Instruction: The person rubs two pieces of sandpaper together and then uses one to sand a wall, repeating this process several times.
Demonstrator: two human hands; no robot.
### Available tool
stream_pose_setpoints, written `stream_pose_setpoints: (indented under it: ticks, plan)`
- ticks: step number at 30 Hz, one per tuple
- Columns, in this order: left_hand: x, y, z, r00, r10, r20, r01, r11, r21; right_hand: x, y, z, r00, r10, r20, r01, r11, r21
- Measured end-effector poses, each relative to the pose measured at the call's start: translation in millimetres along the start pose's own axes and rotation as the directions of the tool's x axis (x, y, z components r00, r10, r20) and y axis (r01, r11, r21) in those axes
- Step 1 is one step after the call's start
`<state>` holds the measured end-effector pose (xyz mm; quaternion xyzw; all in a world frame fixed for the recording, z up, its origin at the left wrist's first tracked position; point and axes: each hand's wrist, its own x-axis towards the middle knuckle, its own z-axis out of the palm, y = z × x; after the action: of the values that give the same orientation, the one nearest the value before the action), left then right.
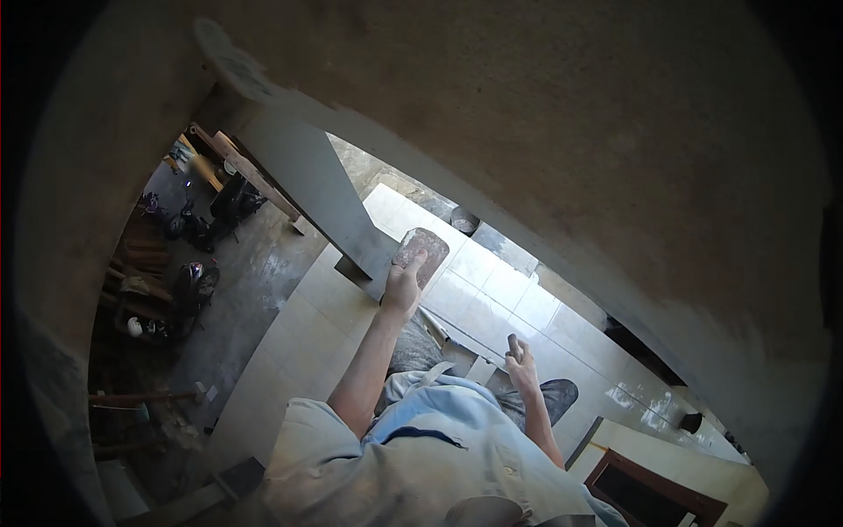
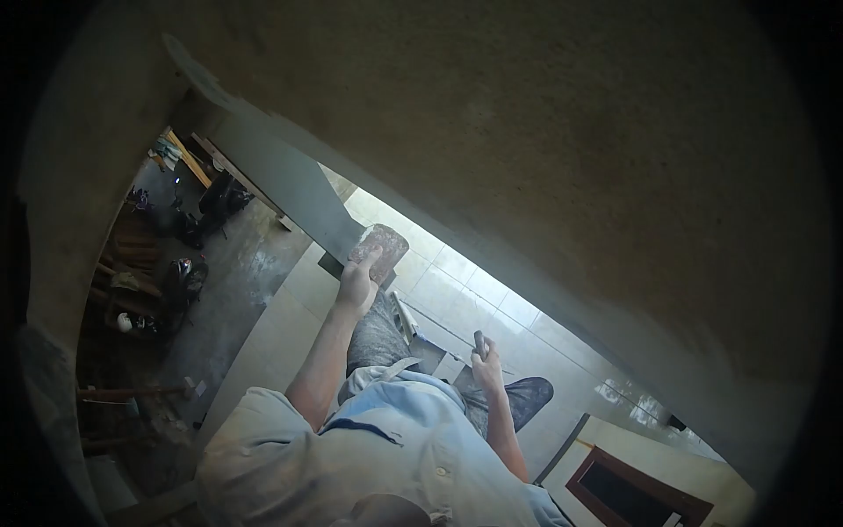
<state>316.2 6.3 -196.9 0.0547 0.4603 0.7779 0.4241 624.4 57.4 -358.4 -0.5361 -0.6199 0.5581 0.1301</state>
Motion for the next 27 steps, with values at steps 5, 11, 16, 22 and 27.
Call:
stream_pose_setpoints:
  ticks: [5,11,16,22,27]
  plan:
    - [-21,-34,25,0.924,-0.316,0.217,0.346,0.931,-0.115,-2,-96,-1,0.995,0.099,0.032,-0.1,0.824,0.557]
    - [-32,-43,41,0.839,-0.431,0.332,0.433,0.898,0.073,7,-134,3,0.987,-0.062,0.15,-0.095,0.526,0.845]
    - [-16,-49,22,0.804,-0.509,0.308,0.48,0.861,0.171,4,-125,2,0.987,-0.033,0.158,-0.105,0.612,0.784]
    - [-31,-53,20,0.869,-0.259,0.421,0.103,0.928,0.358,-6,-133,4,0.986,0.054,0.155,-0.163,0.44,0.883]
    - [-44,-53,22,0.754,0.083,0.651,-0.593,0.512,0.622,-13,-145,6,0.969,0.046,0.243,-0.247,0.128,0.961]
